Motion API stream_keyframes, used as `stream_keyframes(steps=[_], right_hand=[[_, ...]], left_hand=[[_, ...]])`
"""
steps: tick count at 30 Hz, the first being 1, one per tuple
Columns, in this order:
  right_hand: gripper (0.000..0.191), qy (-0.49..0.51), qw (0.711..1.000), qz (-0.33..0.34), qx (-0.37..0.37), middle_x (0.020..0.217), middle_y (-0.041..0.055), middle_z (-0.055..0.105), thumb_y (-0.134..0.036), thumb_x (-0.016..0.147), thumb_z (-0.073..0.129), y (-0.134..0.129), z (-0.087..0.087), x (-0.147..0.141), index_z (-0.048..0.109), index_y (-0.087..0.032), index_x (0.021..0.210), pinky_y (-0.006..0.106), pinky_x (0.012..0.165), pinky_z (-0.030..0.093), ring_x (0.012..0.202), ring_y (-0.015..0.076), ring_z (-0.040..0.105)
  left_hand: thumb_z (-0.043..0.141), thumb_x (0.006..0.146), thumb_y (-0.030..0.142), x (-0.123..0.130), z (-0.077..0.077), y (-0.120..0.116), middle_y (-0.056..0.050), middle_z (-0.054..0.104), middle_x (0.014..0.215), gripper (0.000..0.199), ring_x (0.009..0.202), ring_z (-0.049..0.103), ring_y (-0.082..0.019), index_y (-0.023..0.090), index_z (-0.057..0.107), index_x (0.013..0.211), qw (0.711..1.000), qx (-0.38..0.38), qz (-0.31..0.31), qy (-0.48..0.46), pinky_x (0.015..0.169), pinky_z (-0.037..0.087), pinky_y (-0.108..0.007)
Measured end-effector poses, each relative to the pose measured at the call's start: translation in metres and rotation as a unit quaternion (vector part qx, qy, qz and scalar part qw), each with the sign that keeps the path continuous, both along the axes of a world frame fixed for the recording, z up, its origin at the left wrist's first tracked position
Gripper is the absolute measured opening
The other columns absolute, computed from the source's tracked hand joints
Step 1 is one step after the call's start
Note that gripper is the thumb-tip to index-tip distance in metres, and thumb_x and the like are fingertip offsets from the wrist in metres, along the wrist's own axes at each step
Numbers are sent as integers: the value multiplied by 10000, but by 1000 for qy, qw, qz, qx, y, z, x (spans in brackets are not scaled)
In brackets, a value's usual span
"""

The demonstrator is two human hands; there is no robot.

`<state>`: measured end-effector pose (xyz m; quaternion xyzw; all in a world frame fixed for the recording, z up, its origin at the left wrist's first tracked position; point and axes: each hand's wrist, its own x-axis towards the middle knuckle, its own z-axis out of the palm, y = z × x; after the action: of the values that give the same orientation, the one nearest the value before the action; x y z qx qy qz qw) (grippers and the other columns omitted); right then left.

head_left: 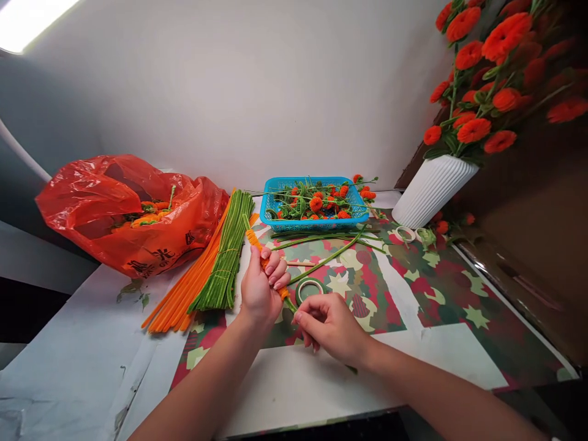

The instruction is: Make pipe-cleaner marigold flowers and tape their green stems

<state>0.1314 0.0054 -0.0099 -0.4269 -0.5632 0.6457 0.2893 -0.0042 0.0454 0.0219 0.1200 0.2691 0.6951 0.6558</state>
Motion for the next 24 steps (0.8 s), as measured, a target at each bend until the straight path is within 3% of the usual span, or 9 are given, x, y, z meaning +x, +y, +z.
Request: stream_keyframes(steps=[4,6,9,11,13,16,19,24], right_hand=[[202,32,999,-5,-9,474,-30,556,-300,800,585,2,-1,0,593,-156,658,183,394,367,382,71,468],[193,88,995,-5,-48,503,-24,599,-338,801,579,7,0,3,626,-151,792,194,411,396,385,81,487],[341,205,969,15,-137,644,5,688,-355,774,606,17,7,13,602,-166,1058,233,502,482,479,119,603],[358,248,959,2,-138,803,30,719,-308,749,669,25,14,21,613,-186,1081,245,638,524,649,129,670],[336,246,963,-49,-93,902,30,718,-273,718,732,31,19,27,641,-208,1034,239,710,526,737,121,674],[256,223,964,-147,-3,813,14,708,-334,705,767,37,20,30,674,-209,909,272,746,537,709,126,660],[247,195,952,-226,66,743,16,694,-401,731,742,39,15,31,694,-203,870,312,760,540,702,148,652],[207,86,937,-286,185,884,50,698,-392,800,677,44,13,35,706,-196,861,289,718,517,786,166,628]], left_hand=[[300,1009,351,1,-1,-1,86,308,466,405,307,254,-44,182,408,657,1000,-2,-10,-5,300,207,-125],[295,1008,355,-1,0,0,84,309,471,411,316,269,-48,182,418,656,1000,3,0,-6,305,223,-125],[285,1006,338,-5,1,3,62,389,514,411,383,385,-61,176,453,669,999,-4,32,10,371,351,-132],[305,1000,308,-5,-1,4,36,484,583,392,486,494,-75,167,486,682,997,-15,60,38,487,467,-161],[359,982,288,-5,-6,4,11,557,663,354,608,570,-91,156,524,698,993,-23,82,83,602,528,-200],[506,914,317,-4,-13,1,-9,607,748,246,706,610,-120,155,573,743,977,-38,71,197,600,535,-211],[657,808,333,-2,-16,-2,-18,627,755,183,621,600,-129,157,610,788,953,-50,27,299,485,482,-188],[704,751,180,1,-13,-8,27,568,603,103,473,492,-105,166,683,850,928,-1,-35,371,418,366,-167]])
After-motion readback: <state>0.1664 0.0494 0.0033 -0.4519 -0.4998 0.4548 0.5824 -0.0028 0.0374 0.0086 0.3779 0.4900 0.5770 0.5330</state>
